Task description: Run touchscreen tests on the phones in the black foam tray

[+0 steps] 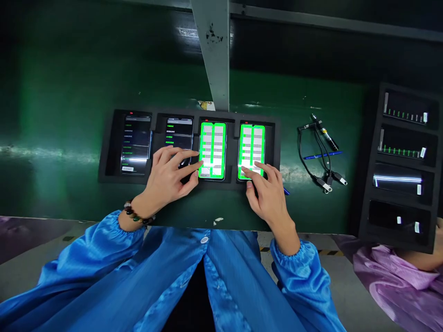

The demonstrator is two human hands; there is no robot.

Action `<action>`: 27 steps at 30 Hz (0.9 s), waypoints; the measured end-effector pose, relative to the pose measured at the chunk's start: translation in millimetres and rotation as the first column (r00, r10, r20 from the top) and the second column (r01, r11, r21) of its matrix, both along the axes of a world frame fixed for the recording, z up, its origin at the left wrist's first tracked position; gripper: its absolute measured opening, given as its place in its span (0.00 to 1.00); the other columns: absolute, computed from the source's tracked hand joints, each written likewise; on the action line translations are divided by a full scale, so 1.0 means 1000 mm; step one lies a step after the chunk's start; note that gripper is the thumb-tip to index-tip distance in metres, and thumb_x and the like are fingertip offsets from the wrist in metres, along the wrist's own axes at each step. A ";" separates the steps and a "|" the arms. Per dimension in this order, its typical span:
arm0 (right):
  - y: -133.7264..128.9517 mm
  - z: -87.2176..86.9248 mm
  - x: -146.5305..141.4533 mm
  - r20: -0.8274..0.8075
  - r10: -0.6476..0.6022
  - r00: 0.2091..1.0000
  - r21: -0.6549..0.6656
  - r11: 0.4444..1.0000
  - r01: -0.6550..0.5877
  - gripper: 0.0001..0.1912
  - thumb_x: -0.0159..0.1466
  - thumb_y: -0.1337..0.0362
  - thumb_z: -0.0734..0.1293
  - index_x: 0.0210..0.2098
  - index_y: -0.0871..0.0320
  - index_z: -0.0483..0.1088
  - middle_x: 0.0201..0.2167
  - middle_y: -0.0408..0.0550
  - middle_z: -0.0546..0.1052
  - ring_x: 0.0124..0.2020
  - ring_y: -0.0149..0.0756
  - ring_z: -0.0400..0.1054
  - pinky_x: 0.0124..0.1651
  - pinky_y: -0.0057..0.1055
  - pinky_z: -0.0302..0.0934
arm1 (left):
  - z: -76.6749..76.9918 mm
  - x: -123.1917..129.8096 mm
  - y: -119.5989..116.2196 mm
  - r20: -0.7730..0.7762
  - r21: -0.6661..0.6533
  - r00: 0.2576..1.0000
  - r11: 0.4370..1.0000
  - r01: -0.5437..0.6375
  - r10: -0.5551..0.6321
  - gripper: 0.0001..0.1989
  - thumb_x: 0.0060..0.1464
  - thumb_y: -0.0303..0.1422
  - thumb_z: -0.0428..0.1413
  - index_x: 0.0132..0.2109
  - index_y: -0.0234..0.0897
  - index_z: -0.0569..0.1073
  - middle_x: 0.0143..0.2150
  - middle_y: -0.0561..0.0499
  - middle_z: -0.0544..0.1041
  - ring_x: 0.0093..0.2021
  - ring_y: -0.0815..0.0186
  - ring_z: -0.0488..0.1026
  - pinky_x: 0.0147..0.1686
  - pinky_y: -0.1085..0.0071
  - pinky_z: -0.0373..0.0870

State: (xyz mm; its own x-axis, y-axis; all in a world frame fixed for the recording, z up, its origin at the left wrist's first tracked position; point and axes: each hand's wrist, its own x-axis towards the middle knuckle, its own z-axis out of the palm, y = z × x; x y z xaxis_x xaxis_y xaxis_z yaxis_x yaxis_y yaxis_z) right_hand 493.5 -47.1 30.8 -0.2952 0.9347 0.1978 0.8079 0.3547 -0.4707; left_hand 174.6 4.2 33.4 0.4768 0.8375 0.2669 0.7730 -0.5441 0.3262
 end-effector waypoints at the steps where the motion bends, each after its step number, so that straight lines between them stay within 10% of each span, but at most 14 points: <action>1: -0.001 0.000 0.004 0.002 -0.022 1.000 0.009 1.000 0.022 0.24 0.76 0.67 0.62 0.67 0.45 0.73 0.56 0.52 0.84 0.69 0.55 0.72 0.68 0.61 0.67 | 0.000 0.002 0.000 -0.004 0.002 1.000 1.000 0.017 -0.017 0.14 0.65 0.33 0.61 0.53 0.50 0.88 0.62 0.48 0.84 0.62 0.45 0.76 0.67 0.37 0.66; 9: -0.014 -0.005 0.027 -0.015 -0.174 0.985 0.019 0.985 0.174 0.19 0.77 0.65 0.61 0.62 0.48 0.75 0.54 0.52 0.85 0.70 0.58 0.70 0.68 0.65 0.66 | 0.002 0.030 0.008 0.013 0.033 0.982 0.982 0.186 -0.187 0.15 0.66 0.33 0.59 0.55 0.45 0.86 0.64 0.44 0.82 0.61 0.46 0.76 0.63 0.40 0.72; 19: 0.025 -0.005 -0.013 -0.030 -0.036 0.999 0.004 0.999 0.036 0.20 0.77 0.65 0.61 0.65 0.47 0.72 0.59 0.50 0.84 0.71 0.54 0.69 0.69 0.58 0.65 | 0.004 0.003 0.011 -0.017 0.010 0.998 0.998 -0.055 0.055 0.15 0.67 0.35 0.59 0.56 0.47 0.87 0.66 0.45 0.81 0.64 0.43 0.74 0.69 0.36 0.65; 27: 0.015 -0.001 0.018 0.003 -0.177 0.984 0.021 0.984 0.176 0.19 0.77 0.65 0.60 0.62 0.48 0.75 0.58 0.50 0.85 0.70 0.57 0.70 0.67 0.62 0.65 | -0.002 0.030 0.020 0.010 0.022 0.994 0.994 0.110 -0.110 0.16 0.68 0.35 0.57 0.56 0.45 0.86 0.67 0.45 0.81 0.63 0.46 0.75 0.68 0.39 0.67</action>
